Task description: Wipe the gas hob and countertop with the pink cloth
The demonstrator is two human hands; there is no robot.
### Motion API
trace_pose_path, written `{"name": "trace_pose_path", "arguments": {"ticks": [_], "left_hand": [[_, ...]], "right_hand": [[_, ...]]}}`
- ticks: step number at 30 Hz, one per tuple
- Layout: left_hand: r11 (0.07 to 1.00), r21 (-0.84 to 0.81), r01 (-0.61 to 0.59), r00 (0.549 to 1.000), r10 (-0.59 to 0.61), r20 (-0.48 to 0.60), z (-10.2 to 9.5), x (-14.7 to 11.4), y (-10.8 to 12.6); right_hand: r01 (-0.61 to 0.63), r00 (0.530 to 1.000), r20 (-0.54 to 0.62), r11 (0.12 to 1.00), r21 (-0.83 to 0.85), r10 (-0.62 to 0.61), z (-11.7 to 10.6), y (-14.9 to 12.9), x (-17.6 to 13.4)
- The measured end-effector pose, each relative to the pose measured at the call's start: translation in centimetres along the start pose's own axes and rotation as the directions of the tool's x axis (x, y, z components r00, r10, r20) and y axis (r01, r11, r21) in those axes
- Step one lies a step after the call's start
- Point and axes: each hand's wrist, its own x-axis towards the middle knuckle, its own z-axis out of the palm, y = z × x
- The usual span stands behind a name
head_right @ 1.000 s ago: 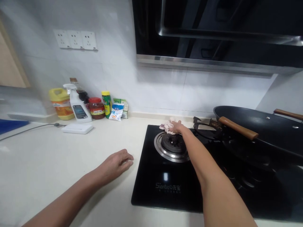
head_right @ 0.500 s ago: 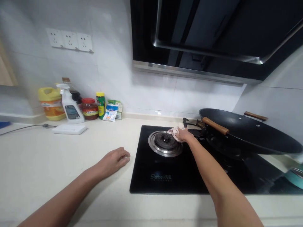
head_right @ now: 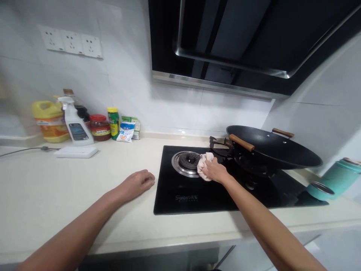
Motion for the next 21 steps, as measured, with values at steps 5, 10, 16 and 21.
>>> {"name": "trace_pose_path", "arguments": {"ticks": [5, 10, 16, 21], "left_hand": [[1.000, 0.006, -0.020, 1.000, 0.020, -0.020, -0.1, -0.2, 0.2], [0.999, 0.012, -0.043, 0.998, 0.044, -0.033, 0.1, 0.0, -0.3], [0.997, 0.021, -0.076, 0.995, 0.077, -0.055, 0.1, 0.1, -1.0], [0.996, 0.004, -0.085, 0.994, 0.085, -0.069, 0.2, 0.2, -1.4]], "right_hand": [[-0.095, 0.995, 0.050, 0.980, 0.176, 0.087, -1.5, -4.1, -3.5], [0.046, 0.998, 0.035, 0.971, 0.234, -0.056, -3.7, -9.1, -5.6], [0.191, 0.964, -0.217, 0.968, 0.161, -0.154, -3.9, -15.0, -8.6], [0.178, 0.955, -0.267, 0.967, 0.180, -0.126, -2.3, -15.6, -11.6]]}}
